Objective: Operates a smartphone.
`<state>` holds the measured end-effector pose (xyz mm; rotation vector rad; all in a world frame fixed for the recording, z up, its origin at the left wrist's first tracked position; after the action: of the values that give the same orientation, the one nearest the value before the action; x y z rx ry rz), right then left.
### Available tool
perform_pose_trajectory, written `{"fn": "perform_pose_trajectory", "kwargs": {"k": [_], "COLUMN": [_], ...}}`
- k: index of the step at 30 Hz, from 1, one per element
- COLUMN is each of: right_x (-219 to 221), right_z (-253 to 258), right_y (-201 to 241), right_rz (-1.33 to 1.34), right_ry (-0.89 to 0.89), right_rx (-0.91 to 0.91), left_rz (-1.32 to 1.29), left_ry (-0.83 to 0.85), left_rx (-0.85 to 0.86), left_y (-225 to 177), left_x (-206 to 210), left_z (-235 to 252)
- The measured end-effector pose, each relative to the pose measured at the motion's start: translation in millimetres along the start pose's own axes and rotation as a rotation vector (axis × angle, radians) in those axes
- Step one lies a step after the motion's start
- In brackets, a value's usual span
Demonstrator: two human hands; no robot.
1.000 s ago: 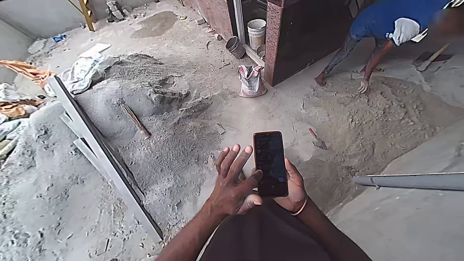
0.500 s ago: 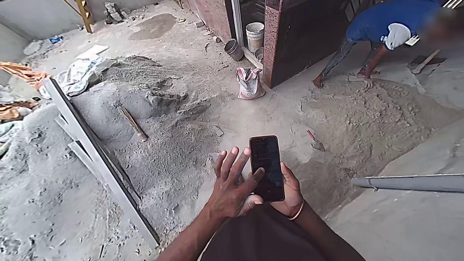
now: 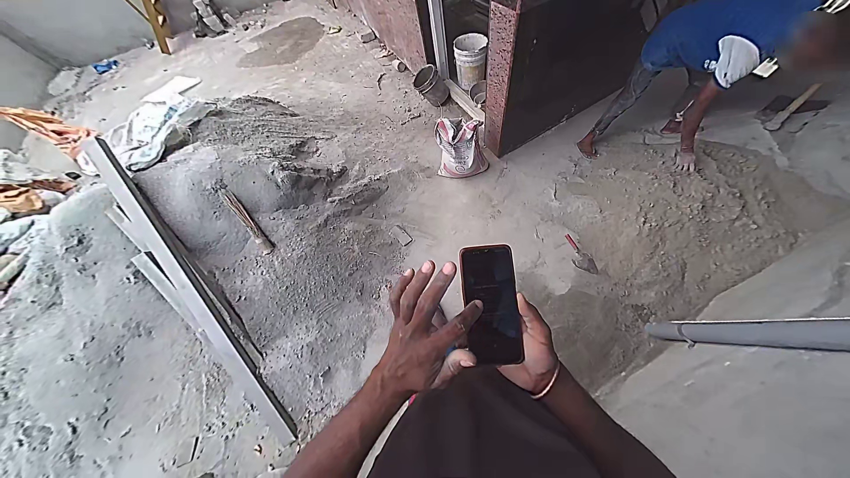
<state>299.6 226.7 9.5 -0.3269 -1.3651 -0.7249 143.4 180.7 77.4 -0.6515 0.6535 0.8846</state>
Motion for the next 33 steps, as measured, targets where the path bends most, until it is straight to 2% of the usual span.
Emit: {"fn": "perform_pose_trajectory", "kwargs": {"k": [6,13,16,19,21,27,33], "right_x": [-8,-3,-8,-9,-9,-9,-7], "right_z": [-4,1,1,0,0,-6,-4], "right_y": [0,1,1,1,2,5,10], "right_rz": [0.003,-0.003,-0.021,-0.025,-0.019,-0.031,-0.127], "right_ry": [-0.104,-0.005,-0.030,-0.032,-0.012,0.058,0.055], "right_rx": [-0.048,0.024,0.036,0.055,0.099,0.213,0.162], "left_rz": [0.069,-0.106,-0.312,-0.647,-0.859,-1.228,-1.395], "left_ry": [0.083,0.006,-0.015,-0.035,-0.018,0.062,0.117], "left_rx": [0.018,-0.118,-0.267,-0.444,-0.504,-0.459,-0.464], "left_y": [-7,0,8,21,26,19,21], "left_x": [10,4,11,30,41,51,56], "left_z": [1,-1,-5,-18,-24,-24,-18]}}
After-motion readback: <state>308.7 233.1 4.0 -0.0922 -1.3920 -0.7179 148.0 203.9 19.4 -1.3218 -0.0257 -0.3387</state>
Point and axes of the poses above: each hand's wrist, its own z-axis towards the middle knuckle, its own x-axis out of the palm, y = z × x, the point moved 4 cm from there along z, towards the middle knuckle, and after that the axes turned 2 degrees about y, right-handed, at the moved point
